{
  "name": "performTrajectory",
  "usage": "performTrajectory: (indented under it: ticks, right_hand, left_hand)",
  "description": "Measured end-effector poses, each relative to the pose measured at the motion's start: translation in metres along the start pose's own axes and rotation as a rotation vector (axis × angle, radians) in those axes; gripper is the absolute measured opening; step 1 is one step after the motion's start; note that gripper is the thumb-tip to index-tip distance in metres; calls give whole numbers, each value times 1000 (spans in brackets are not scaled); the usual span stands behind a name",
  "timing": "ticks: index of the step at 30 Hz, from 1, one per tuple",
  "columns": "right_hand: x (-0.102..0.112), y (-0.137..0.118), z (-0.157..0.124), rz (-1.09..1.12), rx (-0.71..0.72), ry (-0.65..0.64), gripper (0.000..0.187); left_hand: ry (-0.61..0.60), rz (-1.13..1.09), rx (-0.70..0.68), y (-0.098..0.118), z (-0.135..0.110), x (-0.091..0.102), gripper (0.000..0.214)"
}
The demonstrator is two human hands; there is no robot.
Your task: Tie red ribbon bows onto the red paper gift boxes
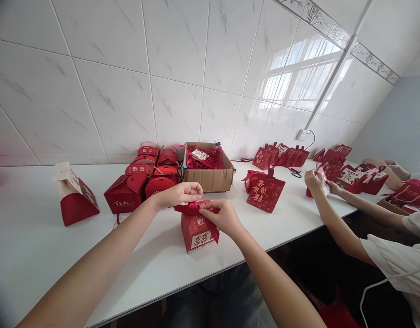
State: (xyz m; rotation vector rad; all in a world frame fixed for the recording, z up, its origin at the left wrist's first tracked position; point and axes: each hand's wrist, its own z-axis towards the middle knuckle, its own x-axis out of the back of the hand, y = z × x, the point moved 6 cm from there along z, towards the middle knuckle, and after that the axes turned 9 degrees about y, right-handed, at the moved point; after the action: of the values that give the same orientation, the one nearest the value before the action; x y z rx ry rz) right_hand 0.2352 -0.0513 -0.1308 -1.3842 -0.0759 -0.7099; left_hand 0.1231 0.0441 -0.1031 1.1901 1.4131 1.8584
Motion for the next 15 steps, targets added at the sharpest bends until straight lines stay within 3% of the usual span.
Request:
performTrajectory:
  ticks: [5,15]
  right_hand:
    - [-1,0,0,9,23,-5,26]
    - [-1,-1,0,-8,45,2,24]
  left_hand:
    - [-77,38,-23,2,-2,-3,32]
    - [-40,68,-27,5,-2,-2,31]
